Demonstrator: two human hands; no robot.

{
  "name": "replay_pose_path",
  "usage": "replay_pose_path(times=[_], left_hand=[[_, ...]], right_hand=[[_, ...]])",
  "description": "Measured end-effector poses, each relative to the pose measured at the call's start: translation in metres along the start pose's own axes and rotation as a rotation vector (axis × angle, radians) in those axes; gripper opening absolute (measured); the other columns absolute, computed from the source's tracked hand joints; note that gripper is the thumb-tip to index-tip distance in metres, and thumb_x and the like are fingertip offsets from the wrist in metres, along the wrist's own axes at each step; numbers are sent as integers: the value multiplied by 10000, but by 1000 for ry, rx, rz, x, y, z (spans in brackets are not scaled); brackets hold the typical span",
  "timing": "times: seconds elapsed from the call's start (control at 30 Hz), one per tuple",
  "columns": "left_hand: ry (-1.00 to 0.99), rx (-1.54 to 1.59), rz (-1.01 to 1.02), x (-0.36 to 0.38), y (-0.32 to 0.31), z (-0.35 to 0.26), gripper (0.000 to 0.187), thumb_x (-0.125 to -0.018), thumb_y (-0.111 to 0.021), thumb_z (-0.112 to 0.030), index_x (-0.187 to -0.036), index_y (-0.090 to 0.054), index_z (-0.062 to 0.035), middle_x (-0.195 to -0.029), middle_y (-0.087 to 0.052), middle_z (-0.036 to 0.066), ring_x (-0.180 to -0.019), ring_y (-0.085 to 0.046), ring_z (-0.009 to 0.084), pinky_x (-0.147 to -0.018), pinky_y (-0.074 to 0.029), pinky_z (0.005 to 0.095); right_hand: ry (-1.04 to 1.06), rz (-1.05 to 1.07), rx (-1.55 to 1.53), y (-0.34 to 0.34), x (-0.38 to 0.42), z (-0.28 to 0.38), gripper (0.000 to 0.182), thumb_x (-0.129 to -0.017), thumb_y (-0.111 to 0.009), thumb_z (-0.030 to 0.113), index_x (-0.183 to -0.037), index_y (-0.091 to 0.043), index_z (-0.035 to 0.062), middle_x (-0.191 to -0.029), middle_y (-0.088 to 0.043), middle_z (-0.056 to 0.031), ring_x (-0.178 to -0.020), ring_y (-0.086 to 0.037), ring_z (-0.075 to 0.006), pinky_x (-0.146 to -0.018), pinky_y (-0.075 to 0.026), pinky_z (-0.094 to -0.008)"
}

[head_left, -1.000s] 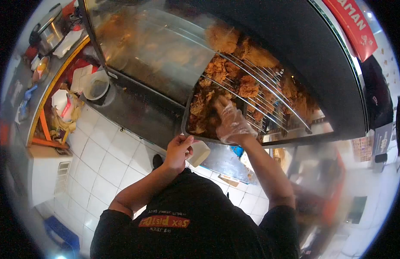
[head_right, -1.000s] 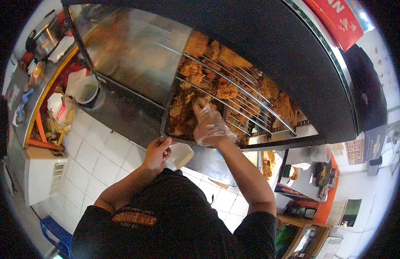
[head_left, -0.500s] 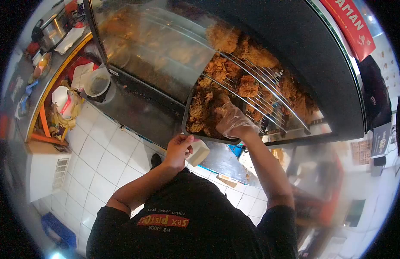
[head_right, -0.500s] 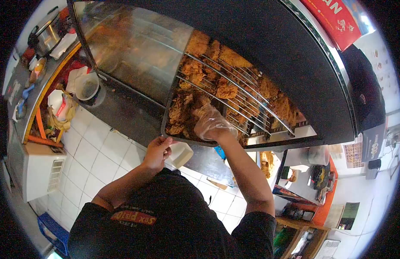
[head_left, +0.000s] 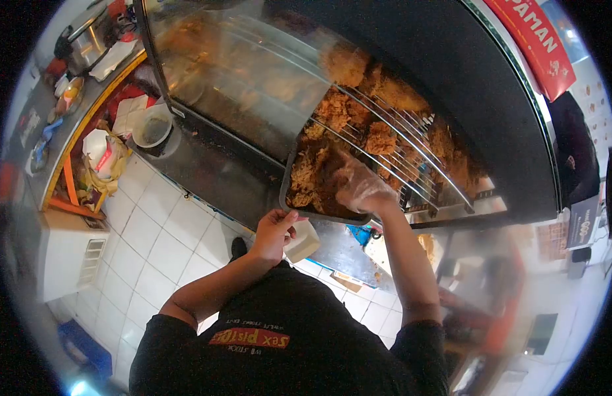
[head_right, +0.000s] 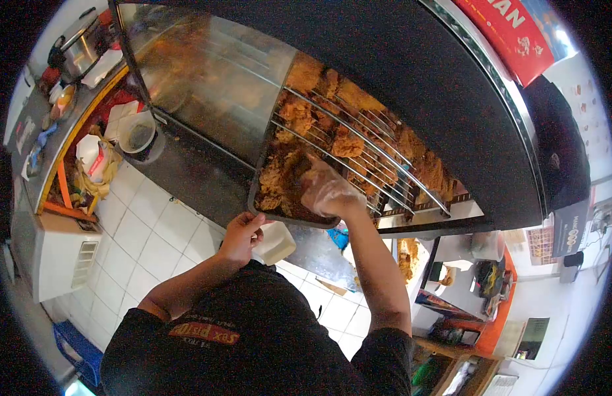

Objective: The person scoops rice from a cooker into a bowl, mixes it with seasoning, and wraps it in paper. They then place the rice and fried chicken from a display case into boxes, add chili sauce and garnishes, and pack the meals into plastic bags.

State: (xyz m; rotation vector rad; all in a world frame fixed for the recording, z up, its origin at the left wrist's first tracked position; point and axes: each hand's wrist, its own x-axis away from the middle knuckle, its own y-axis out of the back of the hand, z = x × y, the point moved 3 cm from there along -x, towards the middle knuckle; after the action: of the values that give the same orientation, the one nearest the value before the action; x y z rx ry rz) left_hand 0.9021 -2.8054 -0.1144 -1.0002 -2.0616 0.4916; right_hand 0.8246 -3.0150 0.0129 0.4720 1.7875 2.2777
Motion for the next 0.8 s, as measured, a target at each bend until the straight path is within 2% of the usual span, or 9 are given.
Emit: replay_pose_path(times=[0.07,0.13,0.17,0.27,0.3,0.47,0.63,0.73,0.8], left_hand=[[3,17,22,-1,2,2,252,-920,-701,-248,-912,-507,-87,-986,-724,132,-597,-503,77,-485,-322,221],[11,29,23,-3,4,5,256,-916,-706,-248,-912,-508,-87,-975,-721,129,-598,-508,79,-483,-318,217],[15,46,22,-4,5,6,259,-912,-712,-248,-912,-509,-86,-964,-718,125,-598,-512,80,-481,-314,214],[-1,62,-17,-4,4,7,270,-902,-726,-258,-910,-514,-91,-934,-711,94,-601,-521,88,-489,-316,225],[-2,73,-24,-3,3,8,270,-902,-726,-258,-910,-514,-91,-934,-711,94,-601,-521,88,-489,-316,225],[-10,67,-9,-2,2,4,270,-891,-740,-262,-901,-519,-108,-899,-709,66,-611,-523,99,-511,-320,246],[-26,70,5,-2,1,3,270,-894,-737,-255,-886,-508,-112,-930,-720,87,-611,-521,100,-498,-313,242],[-34,79,-3,-3,1,4,276,-899,-732,-250,-891,-496,-107,-951,-723,107,-609,-518,99,-485,-306,236],[-32,80,-9,0,0,7,279,-902,-728,-247,-899,-489,-103,-954,-722,116,-609,-517,97,-477,-303,231]], right_hand=[[-72,36,31,-15,-19,-20,340,-769,-598,230,-1080,-698,135,-1414,-511,-145,-1193,-552,-337,-970,-482,-384],[-246,424,-43,-43,-39,-49,288,-794,-598,263,-1027,-704,131,-1386,-545,-118,-1249,-511,-326,-1026,-441,-371],[-246,423,-43,-43,-35,-51,288,-794,-598,263,-1027,-704,131,-1386,-545,-118,-1249,-511,-326,-1026,-441,-371],[369,-39,478,-28,-3,-36,323,-788,-597,223,-1080,-705,139,-1380,-549,-100,-1251,-517,-288,-1016,-455,-358],[-80,49,-179,-5,0,-12,397,-747,-608,153,-1133,-699,137,-1381,-547,-105,-1228,-537,-304,-1002,-468,-384],[-18,-84,-333,17,20,2,448,-728,-623,101,-1171,-685,136,-1369,-554,-108,-1236,-524,-308,-1046,-430,-397],[-109,-201,-350,21,26,4,484,-722,-615,75,-1200,-669,126,-1358,-554,-131,-1229,-525,-315,-1052,-425,-386],[35,-166,-226,24,18,12,460,-753,-612,136,-1210,-663,113,-1374,-545,-136,-1252,-509,-329,-1088,-395,-379],[337,-154,674,8,4,20,478,-773,-600,210,-1239,-652,117,-1348,-572,-119,-1269,-501,-319,-1111,-374,-371]])
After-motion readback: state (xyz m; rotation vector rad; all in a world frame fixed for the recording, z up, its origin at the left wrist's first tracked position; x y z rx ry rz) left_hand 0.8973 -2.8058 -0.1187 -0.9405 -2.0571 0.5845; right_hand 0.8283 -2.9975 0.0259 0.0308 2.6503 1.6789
